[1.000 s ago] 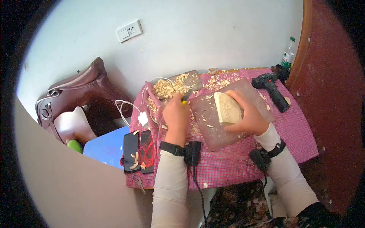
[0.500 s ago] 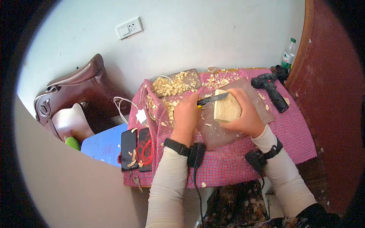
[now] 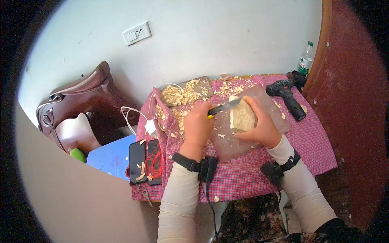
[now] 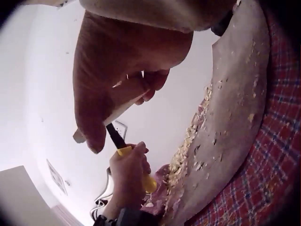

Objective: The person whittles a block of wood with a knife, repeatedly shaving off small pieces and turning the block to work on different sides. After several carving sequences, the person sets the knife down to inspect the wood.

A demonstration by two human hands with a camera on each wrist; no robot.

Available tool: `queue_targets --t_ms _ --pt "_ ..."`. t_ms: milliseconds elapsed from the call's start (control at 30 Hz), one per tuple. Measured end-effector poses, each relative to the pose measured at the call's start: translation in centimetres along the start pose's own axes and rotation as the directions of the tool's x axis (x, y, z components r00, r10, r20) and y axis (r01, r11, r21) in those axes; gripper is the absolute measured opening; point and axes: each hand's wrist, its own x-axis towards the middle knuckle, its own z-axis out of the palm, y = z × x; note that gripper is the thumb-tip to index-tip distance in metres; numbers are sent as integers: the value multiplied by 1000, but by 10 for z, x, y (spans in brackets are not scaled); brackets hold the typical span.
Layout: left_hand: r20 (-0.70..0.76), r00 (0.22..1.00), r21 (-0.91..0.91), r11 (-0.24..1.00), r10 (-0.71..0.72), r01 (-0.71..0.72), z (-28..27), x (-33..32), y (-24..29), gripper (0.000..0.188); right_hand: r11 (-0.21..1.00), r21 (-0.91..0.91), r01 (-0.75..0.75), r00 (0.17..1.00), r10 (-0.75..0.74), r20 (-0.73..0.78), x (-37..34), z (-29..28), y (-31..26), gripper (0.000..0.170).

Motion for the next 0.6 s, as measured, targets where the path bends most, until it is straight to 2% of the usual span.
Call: queue_targets --t_ms 133,200,333,400,433,533,567,600 --pt "82 997 -78 997 8 -2 6 -3 9 17 1000 23 14 995 -12 -97 -1 5 4 83" --pt "188 978 -76 992 -87 102 5 -3 14 18 1000 7 9 997 -8 -72 0 3 4 84" --pt "144 987 -88 992 -74 87 11 -3 6 19 999 44 10 998 -7 -69 -3 5 -2 83" --pt "97 994 47 998 -56 52 10 -1 2 18 997 72 6 998 -3 -55 -4 5 -2 82" --pt "95 994 49 998 -55 50 9 0 1 18 995 99 3 999 2 -49 -4 4 -1 82" --pt "67 995 50 996 -80 77 11 1 -3 16 989 136 -55 998 57 -14 -4 3 -1 85" --pt "35 991 125 984 -130 125 16 0 -9 14 989 136 -54 998 57 -15 -8 2 -6 85" --pt "-3 983 196 964 -181 178 18 -1 -14 13 972 234 -17 997 0 72 -15 0 -14 86"
